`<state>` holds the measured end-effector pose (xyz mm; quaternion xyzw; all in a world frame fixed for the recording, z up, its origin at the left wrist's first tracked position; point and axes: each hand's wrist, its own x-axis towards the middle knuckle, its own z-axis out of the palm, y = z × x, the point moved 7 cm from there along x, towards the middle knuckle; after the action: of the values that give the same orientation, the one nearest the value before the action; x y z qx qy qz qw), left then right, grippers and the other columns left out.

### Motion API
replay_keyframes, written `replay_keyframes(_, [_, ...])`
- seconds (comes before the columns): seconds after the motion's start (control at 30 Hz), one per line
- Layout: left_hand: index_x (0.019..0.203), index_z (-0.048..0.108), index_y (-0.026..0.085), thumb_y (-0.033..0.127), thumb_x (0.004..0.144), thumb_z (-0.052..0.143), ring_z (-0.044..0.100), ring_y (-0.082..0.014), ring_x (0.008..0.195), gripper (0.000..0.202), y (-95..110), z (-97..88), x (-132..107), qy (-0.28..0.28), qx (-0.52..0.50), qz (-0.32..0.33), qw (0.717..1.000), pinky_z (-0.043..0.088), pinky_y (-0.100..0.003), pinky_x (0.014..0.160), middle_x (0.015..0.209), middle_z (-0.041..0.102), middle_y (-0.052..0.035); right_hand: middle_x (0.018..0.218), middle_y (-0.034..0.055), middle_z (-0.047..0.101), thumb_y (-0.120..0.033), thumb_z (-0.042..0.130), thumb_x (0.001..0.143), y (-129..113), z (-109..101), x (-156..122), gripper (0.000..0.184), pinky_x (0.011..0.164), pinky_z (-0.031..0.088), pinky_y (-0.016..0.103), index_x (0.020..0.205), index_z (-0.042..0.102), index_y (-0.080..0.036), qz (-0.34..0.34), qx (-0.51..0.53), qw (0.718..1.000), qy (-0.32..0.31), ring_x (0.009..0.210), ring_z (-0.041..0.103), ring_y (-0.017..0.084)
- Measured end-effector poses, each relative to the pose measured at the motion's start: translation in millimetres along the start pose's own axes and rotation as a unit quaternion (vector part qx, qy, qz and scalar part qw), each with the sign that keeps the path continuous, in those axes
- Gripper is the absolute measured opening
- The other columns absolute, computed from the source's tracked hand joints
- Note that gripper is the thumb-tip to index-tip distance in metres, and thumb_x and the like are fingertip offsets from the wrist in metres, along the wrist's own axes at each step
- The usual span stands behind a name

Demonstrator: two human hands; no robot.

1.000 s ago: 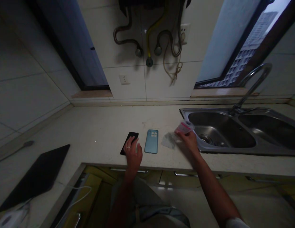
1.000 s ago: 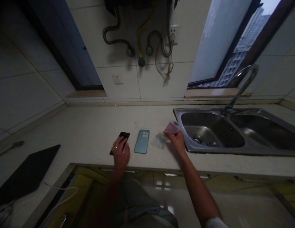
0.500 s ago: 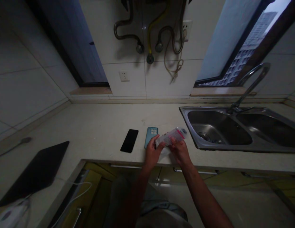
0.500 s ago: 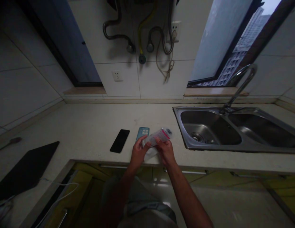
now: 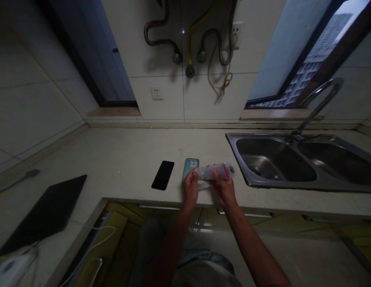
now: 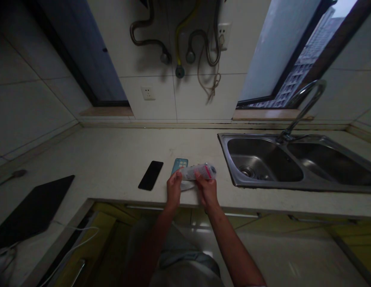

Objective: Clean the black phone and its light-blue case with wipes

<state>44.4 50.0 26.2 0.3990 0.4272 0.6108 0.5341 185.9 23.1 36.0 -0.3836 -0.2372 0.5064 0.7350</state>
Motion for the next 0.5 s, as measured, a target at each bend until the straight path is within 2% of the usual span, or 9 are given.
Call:
replay_keyframes(0.1, [0.103, 0.07, 0.014, 0.072, 0.082, 0.051, 0.065, -0.0267, 0.104, 0.065, 1.9, 4.8, -1.7, 0.027, 0.056, 0.034, 0.997, 0.047, -0.04, 0.098, 0.107, 0.072, -0.014, 0.102, 0.005, 0.077, -0.036, 0.089, 0.06, 3.6, -7.2, -2.5, 0.045, 0.096, 0.054, 0.044, 0.099, 0.073, -0.019, -0.022, -0.026, 0.999, 0.025, 0.096, 0.072, 0.025])
replay_keyframes(0.2, [0.091, 0.067, 0.017, 0.069, 0.087, 0.044, 0.063, -0.024, 0.092, 0.057, 6.2, 13.9, -4.2, 0.034, 0.103, 0.056, 0.993, 0.048, -0.036, 0.089, 0.091, 0.071, -0.0113, 0.104, 0.0073, 0.077, -0.036, 0.087, 0.064, -0.5, -13.5, -6.6, 0.044, 0.099, 0.052, 0.045, 0.101, 0.074, -0.016, -0.067, -0.077, 0.994, 0.045, 0.097, 0.071, 0.026])
replay_keyframes(0.33, [0.073, 0.056, 0.021, 0.067, 0.088, 0.043, 0.053, -0.0183, 0.069, 0.05, 5.5, 22.5, -4.9, 0.04, 0.12, 0.031, 0.991, 0.045, -0.03, 0.071, 0.069, 0.06, -0.0039, 0.1, 0.0084, 0.078, -0.037, 0.085, 0.067, -9.7, -18.7, -12.8, 0.04, 0.099, 0.051, 0.044, 0.099, 0.076, -0.015, -0.119, -0.134, 0.982, 0.064, 0.096, 0.071, 0.026])
replay_keyframes(0.5, [0.066, 0.048, 0.022, 0.065, 0.087, 0.044, 0.043, -0.0156, 0.063, 0.048, 3.7, 25.1, -5.1, 0.046, 0.122, 0.021, 0.991, 0.038, -0.027, 0.063, 0.062, 0.049, 0.0006, 0.1, 0.0076, 0.078, -0.037, 0.084, 0.067, -13.8, -20.1, -16.1, 0.039, 0.095, 0.053, 0.041, 0.099, 0.076, -0.016, -0.117, -0.142, 0.98, 0.076, 0.095, 0.072, 0.025])
